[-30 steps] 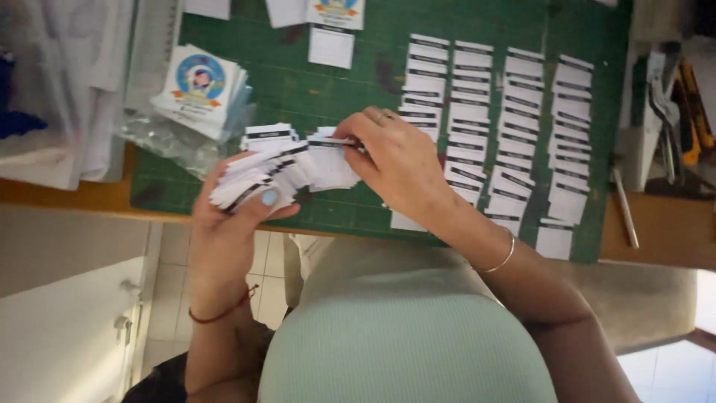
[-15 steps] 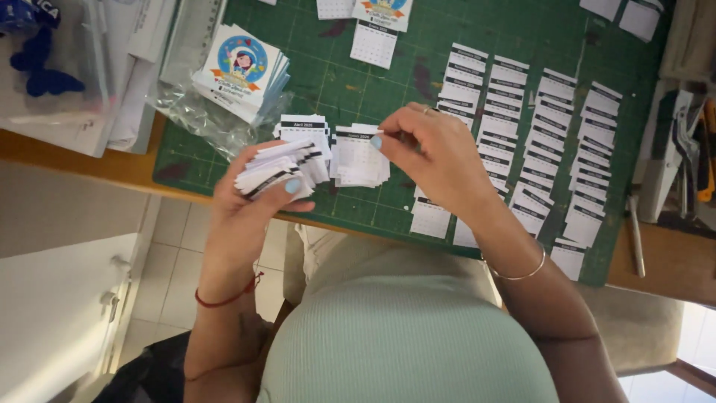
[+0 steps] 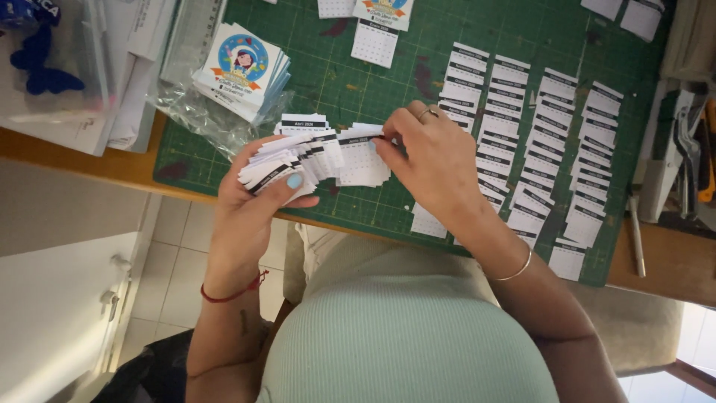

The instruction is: Sorting and organizing small printed calendar cards into columns on a cutting mat based on the month and year.

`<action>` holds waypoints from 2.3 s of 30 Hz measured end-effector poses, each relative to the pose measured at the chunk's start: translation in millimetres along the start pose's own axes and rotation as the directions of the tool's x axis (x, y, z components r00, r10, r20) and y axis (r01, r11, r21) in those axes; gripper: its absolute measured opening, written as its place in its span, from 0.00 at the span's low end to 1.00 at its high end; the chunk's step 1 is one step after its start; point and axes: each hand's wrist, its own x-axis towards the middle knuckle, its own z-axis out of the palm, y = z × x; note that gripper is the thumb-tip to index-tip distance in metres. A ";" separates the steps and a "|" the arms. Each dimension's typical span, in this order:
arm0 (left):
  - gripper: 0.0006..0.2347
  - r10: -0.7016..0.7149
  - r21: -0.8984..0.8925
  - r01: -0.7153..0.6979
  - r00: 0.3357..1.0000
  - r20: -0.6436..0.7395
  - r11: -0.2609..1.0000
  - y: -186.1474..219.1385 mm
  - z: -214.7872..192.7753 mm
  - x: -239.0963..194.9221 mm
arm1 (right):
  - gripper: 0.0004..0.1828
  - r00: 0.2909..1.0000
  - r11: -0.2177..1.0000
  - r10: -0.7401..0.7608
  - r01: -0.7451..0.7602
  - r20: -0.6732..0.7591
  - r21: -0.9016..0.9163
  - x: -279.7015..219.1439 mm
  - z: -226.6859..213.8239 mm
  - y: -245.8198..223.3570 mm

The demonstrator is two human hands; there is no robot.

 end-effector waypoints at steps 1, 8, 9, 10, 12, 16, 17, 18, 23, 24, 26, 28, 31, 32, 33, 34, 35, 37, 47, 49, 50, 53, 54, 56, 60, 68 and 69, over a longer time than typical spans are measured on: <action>0.22 0.001 0.000 -0.001 1.000 -0.001 1.000 -0.1 -0.1 0.3 | 0.10 1.000 1.000 -0.001 0.001 0.000 0.000 0.6 -3.5 -2.9; 0.21 -0.008 0.050 0.002 0.993 0.119 0.999 -8.8 2.1 3.0 | 0.14 0.996 0.926 -0.079 0.056 0.047 0.375 3.8 -38.9 -15.6; 0.21 -0.005 0.037 -0.002 0.985 0.172 0.999 -12.0 1.6 4.2 | 0.14 0.989 0.839 -0.118 0.052 0.088 0.542 5.1 -44.6 -18.7; 0.21 -0.005 0.038 -0.001 0.985 0.173 0.999 -14.2 2.3 4.2 | 0.14 0.989 0.839 -0.117 0.051 0.087 0.542 2.9 -38.5 -14.5; 0.23 0.108 -0.065 -0.101 0.987 0.116 0.993 -17.9 3.6 5.7 | 0.02 0.996 0.783 -0.072 0.093 -0.059 0.615 0.5 -26.5 -5.6; 0.23 0.106 -0.070 -0.103 0.993 0.049 0.992 -12.9 -6.4 5.0 | 0.04 1.000 0.788 -0.003 0.019 -0.027 0.615 -2.4 -22.4 1.3; 0.23 0.109 -0.073 -0.105 0.993 0.041 0.992 -9.2 -5.8 3.9 | 0.04 1.000 0.801 0.011 -0.006 -0.004 0.598 -3.3 -20.3 2.6; 0.23 0.111 -0.077 -0.108 0.993 0.032 0.991 -5.3 -5.2 2.7 | 0.05 1.000 0.814 0.025 -0.031 0.018 0.581 -4.2 -18.4 3.8; 0.22 0.114 -0.100 -0.112 0.993 0.020 0.989 -13.5 -4.3 5.8 | 0.05 0.999 0.888 0.040 -0.042 0.016 0.459 -5.1 -11.8 3.6; 0.22 0.114 -0.114 -0.111 0.993 0.017 0.987 -14.8 -3.3 6.1 | 0.05 0.999 0.903 0.041 -0.041 0.008 0.428 -5.5 -11.1 3.3; 0.23 0.114 -0.111 -0.111 0.993 0.020 0.988 -20.1 -4.8 5.7 | 0.05 0.999 0.900 0.049 -0.047 0.007 0.434 -6.9 -8.8 4.1; 0.23 0.114 -0.107 -0.109 0.993 0.037 0.988 -26.5 -6.3 5.3 | 0.05 0.998 0.898 0.066 -0.059 0.000 0.437 -8.4 -15.9 3.8; 0.22 0.136 -0.097 -0.123 0.979 0.151 0.988 -22.5 3.2 -2.5 | 0.03 0.990 0.769 0.133 -0.127 0.038 0.627 -18.8 -39.1 2.1; 0.20 0.187 -0.056 -0.179 0.955 0.232 0.982 -9.6 15.0 -7.2 | 0.02 0.987 0.728 0.145 -0.156 0.073 0.668 -25.1 -46.7 3.1; 0.18 0.229 -0.024 -0.234 0.920 0.318 0.972 2.4 27.8 -11.9 | 0.03 0.981 0.685 0.160 -0.190 0.109 0.704 -33.2 -54.8 4.6; 0.18 0.220 -0.026 -0.224 0.916 0.336 0.974 5.5 31.8 -14.5 | 0.03 0.978 0.686 0.180 -0.203 0.107 0.699 -40.6 -60.6 4.5; 0.17 0.171 0.060 -0.221 0.877 0.448 0.974 8.7 36.2 -16.5 | 0.01 0.988 0.732 0.130 -0.152 0.082 0.664 -48.6 -66.7 4.5; 0.16 0.099 0.139 -0.217 0.810 0.578 0.966 9.6 50.5 -20.7 | 0.02 0.992 0.778 0.114 -0.125 0.058 0.616 -67.7 -74.5 8.2; 0.14 -0.103 0.410 -0.566 0.495 0.863 0.715 -9.4 153.9 -19.2 | 0.04 0.982 0.734 0.183 -0.109 -0.041 0.671 -187.4 -106.2 72.2; 0.15 -0.146 0.395 -0.597 0.421 0.895 0.698 -19.9 175.7 -19.1 | 0.09 0.965 0.735 0.252 -0.139 -0.077 0.664 -215.1 -114.1 95.4; 0.17 -0.184 0.385 -0.635 0.361 0.914 0.669 -27.3 185.5 -19.6 | 0.10 0.939 0.724 0.329 -0.179 -0.105 0.666 -230.4 -116.2 111.1; 0.19 -0.234 0.337 -0.676 0.242 0.942 0.656 -43.1 221.5 -25.7 | 0.09 0.870 0.705 0.478 -0.295 -0.124 0.645 -272.6 -116.5 151.8; 0.18 -0.238 0.304 -0.678 0.191 0.952 0.669 -47.1 234.9 -28.0 | 0.07 0.832 0.695 0.541 -0.364 -0.118 0.620 -285.1 -115.8 165.0; 0.19 -0.234 0.267 -0.667 0.141 0.962 0.696 -62.4 254.8 -31.2 | 0.06 0.817 0.679 0.568 -0.395 -0.102 0.619 -293.9 -113.2 178.6; 0.18 -0.214 0.206 -0.638 0.066 0.975 0.742 -101.8 282.5 -37.0 | 0.06 0.722 0.520 0.691 -0.478 -0.019 0.708 -314.0 -96.0 203.1; 0.18 -0.262 0.204 -0.586 -0.014 0.965 0.784 -137.6 296.3 -38.7 | 0.09 0.734 0.480 0.679 -0.446 0.002 0.755 -314.5 -81.5 225.2; 0.18 -0.262 0.194 -0.608 -0.025 0.965 0.770 -137.7 296.9 -38.6 | 0.08 0.739 0.496 0.673 -0.452 0.000 0.741 -314.4 -81.0 227.3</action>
